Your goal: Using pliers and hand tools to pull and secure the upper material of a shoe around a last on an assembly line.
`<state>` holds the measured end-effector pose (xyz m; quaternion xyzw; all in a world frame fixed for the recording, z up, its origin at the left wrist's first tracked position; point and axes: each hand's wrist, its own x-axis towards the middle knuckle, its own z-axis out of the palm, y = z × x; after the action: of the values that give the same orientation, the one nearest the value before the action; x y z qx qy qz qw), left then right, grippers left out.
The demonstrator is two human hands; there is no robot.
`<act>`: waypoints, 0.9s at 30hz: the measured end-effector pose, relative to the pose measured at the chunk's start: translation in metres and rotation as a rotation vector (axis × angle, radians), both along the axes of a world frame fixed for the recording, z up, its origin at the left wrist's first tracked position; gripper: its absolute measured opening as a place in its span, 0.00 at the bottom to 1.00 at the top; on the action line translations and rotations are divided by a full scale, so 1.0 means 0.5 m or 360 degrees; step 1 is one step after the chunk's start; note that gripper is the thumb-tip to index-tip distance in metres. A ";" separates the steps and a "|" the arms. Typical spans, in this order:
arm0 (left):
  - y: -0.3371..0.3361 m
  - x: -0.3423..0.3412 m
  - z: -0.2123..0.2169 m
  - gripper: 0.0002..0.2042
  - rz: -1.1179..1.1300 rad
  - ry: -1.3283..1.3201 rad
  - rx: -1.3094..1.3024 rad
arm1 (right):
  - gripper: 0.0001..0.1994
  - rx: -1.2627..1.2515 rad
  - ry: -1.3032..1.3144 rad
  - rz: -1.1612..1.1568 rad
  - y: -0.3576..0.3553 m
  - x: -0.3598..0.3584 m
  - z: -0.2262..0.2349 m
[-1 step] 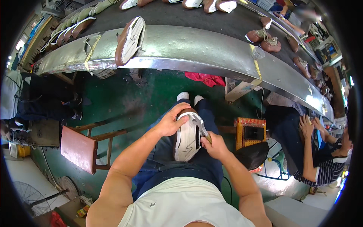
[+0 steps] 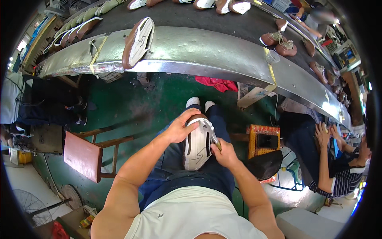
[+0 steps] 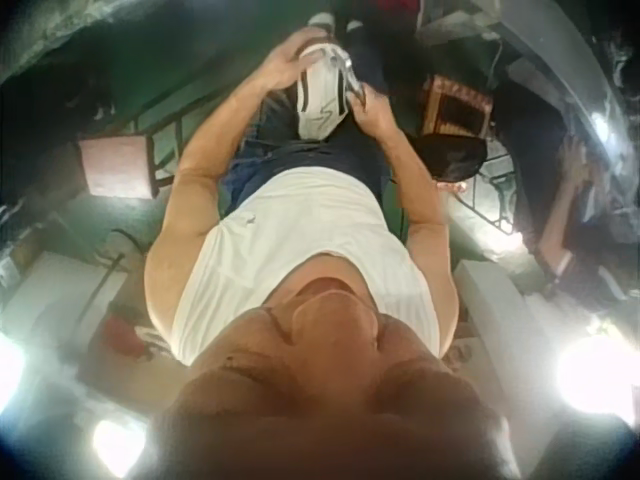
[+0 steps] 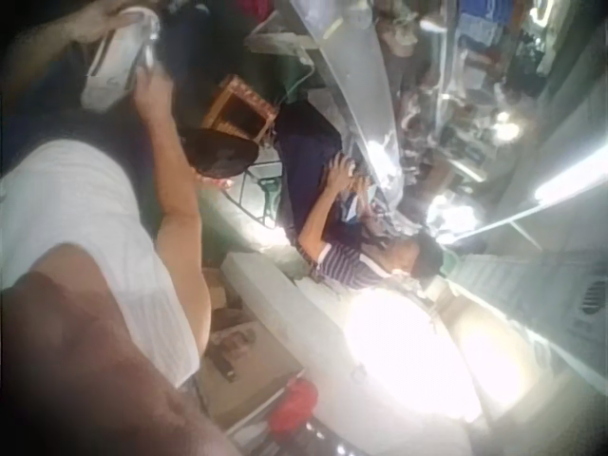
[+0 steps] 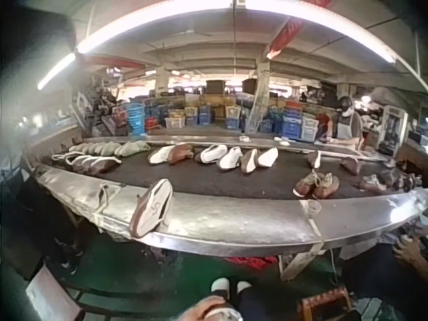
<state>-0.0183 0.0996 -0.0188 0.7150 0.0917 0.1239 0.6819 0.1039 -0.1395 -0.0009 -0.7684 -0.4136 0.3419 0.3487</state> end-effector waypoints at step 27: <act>-0.015 -0.040 0.012 0.30 0.0084 0.0165 -0.0485 | 0.24 -0.0037 0.0077 -0.0181 0.028 0.004 0.062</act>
<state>-0.0384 0.0919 -0.0128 0.6062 0.1633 0.0892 0.7733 0.1058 -0.1257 0.0299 -0.7861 -0.3568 0.3450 0.3686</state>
